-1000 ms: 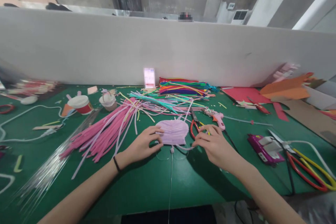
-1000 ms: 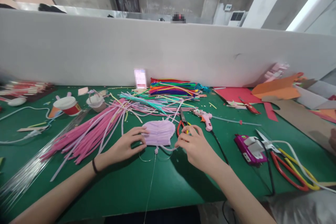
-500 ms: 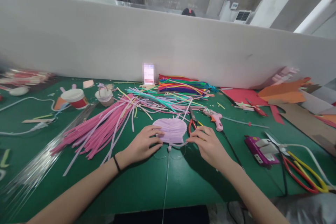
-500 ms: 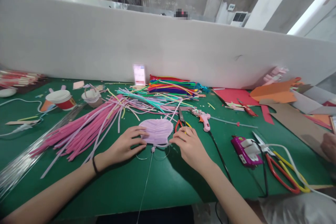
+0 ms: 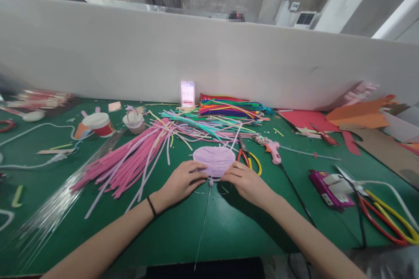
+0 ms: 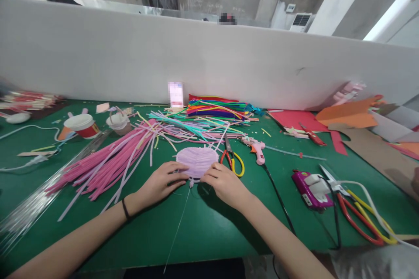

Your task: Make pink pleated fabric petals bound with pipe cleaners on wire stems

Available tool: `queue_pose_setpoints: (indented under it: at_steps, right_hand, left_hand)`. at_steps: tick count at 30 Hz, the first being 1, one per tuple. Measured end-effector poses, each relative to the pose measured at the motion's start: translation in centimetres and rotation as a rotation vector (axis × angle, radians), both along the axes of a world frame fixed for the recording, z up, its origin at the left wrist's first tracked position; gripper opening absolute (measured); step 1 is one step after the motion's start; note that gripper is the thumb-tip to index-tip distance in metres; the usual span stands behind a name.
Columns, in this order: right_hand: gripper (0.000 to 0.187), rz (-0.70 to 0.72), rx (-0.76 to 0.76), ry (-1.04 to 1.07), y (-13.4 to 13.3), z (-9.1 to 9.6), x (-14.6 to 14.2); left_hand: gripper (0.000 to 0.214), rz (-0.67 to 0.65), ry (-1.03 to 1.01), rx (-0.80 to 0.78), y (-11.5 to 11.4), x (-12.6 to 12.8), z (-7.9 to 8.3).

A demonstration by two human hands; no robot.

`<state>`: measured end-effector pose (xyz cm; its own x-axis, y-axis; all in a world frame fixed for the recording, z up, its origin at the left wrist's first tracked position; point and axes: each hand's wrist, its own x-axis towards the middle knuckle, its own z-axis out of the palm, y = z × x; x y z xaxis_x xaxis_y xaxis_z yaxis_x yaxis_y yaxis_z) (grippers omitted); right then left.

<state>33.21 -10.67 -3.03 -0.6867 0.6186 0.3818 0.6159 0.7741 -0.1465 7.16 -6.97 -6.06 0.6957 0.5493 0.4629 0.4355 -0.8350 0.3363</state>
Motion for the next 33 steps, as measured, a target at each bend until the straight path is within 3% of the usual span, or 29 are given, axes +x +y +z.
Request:
queue_pose_setpoints:
  at_steps: [6, 11, 15, 22, 33]
  right_hand:
    - [0.033, -0.029, -0.015, 0.051, -0.2, -0.1, 0.7]
    - [0.019, -0.185, 0.077, -0.076, -0.5, 0.1, 1.4]
    - [0.011, -0.283, 0.018, -0.092, -0.6, 0.5, 1.6]
    - [0.013, -0.185, -0.014, -0.065, 0.2, 1.0, 2.0]
    - [0.015, -0.172, 0.028, -0.126, 0.2, 2.9, 3.0]
  left_hand:
    - [0.019, 0.029, 0.053, -0.068, -0.3, 0.3, 0.8]
    - [0.020, 0.050, 0.051, -0.105, -0.4, 0.3, 0.9]
    - [0.020, 0.047, 0.028, -0.123, -0.4, 0.2, 0.8]
    - [0.018, 0.046, -0.027, -0.136, -0.4, -0.1, 0.9]
    - [0.013, 0.114, -0.114, -0.165, 0.1, -0.7, 1.2]
